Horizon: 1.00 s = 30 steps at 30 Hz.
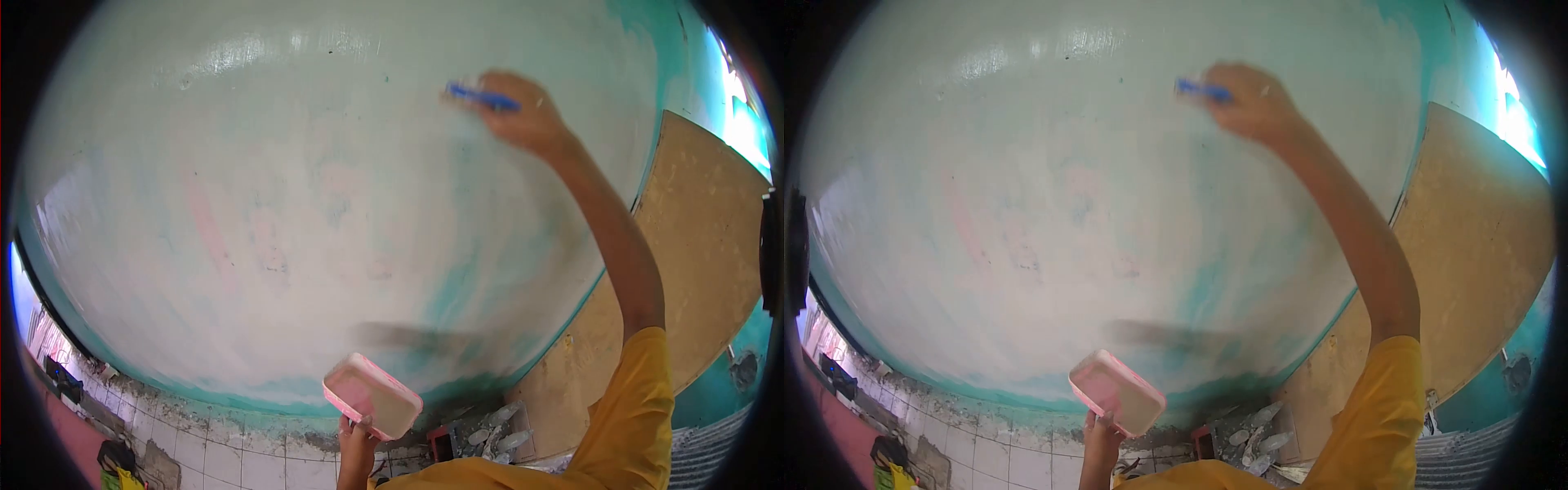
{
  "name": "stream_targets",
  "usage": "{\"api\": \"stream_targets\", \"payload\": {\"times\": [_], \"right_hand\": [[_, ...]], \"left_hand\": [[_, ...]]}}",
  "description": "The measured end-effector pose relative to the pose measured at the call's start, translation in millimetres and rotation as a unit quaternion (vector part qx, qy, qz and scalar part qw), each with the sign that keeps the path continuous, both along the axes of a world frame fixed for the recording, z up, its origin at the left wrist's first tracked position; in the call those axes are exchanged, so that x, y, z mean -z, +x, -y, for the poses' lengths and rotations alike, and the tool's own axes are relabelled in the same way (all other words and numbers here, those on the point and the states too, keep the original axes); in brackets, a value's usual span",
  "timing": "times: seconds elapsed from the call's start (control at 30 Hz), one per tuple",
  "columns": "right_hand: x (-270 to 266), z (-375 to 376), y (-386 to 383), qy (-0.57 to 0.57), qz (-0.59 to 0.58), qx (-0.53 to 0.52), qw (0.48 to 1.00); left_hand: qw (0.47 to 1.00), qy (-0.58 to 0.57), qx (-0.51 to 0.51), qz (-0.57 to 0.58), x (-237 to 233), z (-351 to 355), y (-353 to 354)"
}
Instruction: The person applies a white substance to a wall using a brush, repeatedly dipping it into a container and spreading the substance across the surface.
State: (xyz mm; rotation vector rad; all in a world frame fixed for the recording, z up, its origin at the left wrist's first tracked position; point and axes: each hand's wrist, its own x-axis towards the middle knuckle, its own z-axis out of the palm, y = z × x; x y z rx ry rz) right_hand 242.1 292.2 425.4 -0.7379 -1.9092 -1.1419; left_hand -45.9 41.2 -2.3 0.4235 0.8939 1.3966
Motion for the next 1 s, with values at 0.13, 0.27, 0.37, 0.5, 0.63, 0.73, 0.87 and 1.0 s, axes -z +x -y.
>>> {"api": "stream_targets", "payload": {"times": [0.13, 0.27, 0.37, 0.5, 0.63, 0.73, 0.87, 1.0], "right_hand": [[-49, -1, -13, 0.109, -0.031, -0.057, 0.992], [28, -3, -21, -0.016, 0.09, 0.132, 0.987], [123, 10, -24, -0.155, 0.191, 0.058, 0.968], [147, 21, -30, -0.315, 0.18, -0.065, 0.929], [56, 0, -31, -0.241, 0.079, 0.071, 0.965], [-25, 3, -39, -0.078, -0.032, 0.05, 0.995], [-81, -7, -44, 0.113, 0.005, 0.006, 0.994], [-30, -11, -53, 0.033, 0.087, 0.077, 0.993]], "left_hand": [[1.0, -0.009, -0.014, 0.013, 6, 2, 2], [1.0, -0.021, -0.008, -0.01, 17, 7, -1], [1.0, -0.016, -0.021, 0.0, 22, 11, -5], [0.999, -0.009, -0.032, -0.006, 15, 14, -9], [0.999, -0.005, -0.032, -0.012, 9, 18, -11], [0.999, -0.006, -0.033, -0.008, 12, 19, -14], [0.999, 0.015, -0.04, -0.004, 7, 20, -11], [0.999, 0.001, -0.035, -0.015, 9, 21, -15]]}}
